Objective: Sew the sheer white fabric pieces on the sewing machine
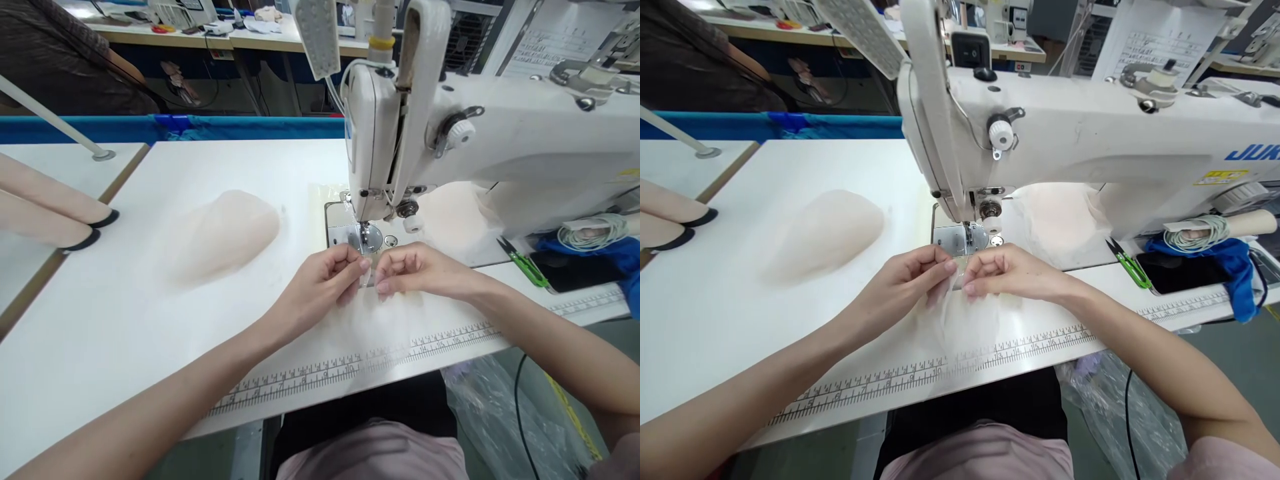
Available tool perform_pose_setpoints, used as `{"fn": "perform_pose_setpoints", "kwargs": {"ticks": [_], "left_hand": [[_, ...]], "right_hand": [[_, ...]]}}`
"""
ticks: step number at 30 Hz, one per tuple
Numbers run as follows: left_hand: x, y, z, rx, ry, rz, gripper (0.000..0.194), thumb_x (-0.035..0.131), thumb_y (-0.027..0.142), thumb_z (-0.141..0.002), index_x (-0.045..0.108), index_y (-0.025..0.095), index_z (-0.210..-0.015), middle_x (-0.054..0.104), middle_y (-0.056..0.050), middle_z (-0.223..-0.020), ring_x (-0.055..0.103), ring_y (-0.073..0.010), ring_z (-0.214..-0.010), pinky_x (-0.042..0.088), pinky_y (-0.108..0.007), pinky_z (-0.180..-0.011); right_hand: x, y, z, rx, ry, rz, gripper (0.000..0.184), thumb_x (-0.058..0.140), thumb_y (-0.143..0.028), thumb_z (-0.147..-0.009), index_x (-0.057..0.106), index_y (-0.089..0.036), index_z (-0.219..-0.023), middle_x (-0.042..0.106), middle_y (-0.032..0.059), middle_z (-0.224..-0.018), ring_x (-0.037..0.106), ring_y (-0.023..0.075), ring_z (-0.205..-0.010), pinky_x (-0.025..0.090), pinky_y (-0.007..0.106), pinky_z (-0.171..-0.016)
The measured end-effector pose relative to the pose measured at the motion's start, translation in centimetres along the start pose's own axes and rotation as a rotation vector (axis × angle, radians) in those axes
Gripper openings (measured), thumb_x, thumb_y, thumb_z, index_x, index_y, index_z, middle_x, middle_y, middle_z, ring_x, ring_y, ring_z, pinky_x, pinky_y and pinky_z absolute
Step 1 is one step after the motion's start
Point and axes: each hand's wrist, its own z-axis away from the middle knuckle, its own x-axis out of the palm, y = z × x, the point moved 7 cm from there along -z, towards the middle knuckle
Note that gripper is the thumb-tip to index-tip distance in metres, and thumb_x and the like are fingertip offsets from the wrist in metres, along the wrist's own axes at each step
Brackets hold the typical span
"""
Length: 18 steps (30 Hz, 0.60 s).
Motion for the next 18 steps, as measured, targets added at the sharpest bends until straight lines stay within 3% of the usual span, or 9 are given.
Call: {"fn": "perform_pose_setpoints", "kwargs": {"ticks": [4,8,12,15,18], "left_hand": [[-0.1,0.1,-0.3,0.048,0.089,-0.175,0.024,0.052,0.036,-0.092,0.055,0.019,-0.076,0.046,0.008,-0.05,0.037,-0.0072,-0.044,0.029,-0.021,-0.045],[-0.1,0.4,-0.5,0.08,0.13,-0.345,0.018,0.053,0.031,-0.092,0.055,0.02,-0.079,0.047,0.009,-0.053,0.038,-0.0072,-0.046,0.029,-0.021,-0.047],[-0.3,0.2,-0.6,0.097,0.116,-0.413,0.013,0.062,0.029,-0.087,0.052,0.02,-0.086,0.037,0.012,-0.049,0.037,-0.0072,-0.045,0.028,-0.02,-0.046],[-0.3,-0.5,-0.4,0.082,0.072,-0.438,0.011,0.063,0.025,-0.085,0.054,0.019,-0.084,0.04,0.011,-0.05,0.039,-0.0068,-0.045,0.027,-0.02,-0.045],[-0.2,-1.2,-0.2,0.088,0.057,-0.462,0.009,0.061,0.025,-0.088,0.061,0.018,-0.081,0.046,0.009,-0.051,0.041,-0.0065,-0.045,0.03,-0.02,-0.046]], "right_hand": [[-1.4,-0.3,-0.3,0.012,0.106,0.198,0.016,0.075,-0.028,-0.076,0.069,-0.018,-0.088,0.067,-0.003,-0.077,0.051,0.0052,-0.057,0.04,0.021,-0.054],[-1.5,0.0,-0.9,0.12,0.104,0.189,0.014,0.073,-0.029,-0.077,0.066,-0.018,-0.083,0.065,-0.0047,-0.068,0.044,0.0028,-0.041,0.032,0.02,-0.041],[-1.6,1.2,-1.4,0.206,0.107,0.158,0.018,0.073,-0.032,-0.077,0.062,-0.019,-0.075,0.059,-0.0066,-0.048,0.051,0.0065,-0.041,0.041,0.02,-0.045],[-1.5,1.8,-1.4,0.185,0.125,0.141,0.018,0.073,-0.035,-0.078,0.064,-0.019,-0.078,0.064,-0.0036,-0.054,0.059,0.0092,-0.049,0.049,0.022,-0.053],[-1.4,1.5,-0.9,0.1,0.207,0.199,0.017,0.071,-0.035,-0.08,0.065,-0.019,-0.075,0.066,-0.0016,-0.06,0.062,0.0104,-0.054,0.051,0.022,-0.053]]}}
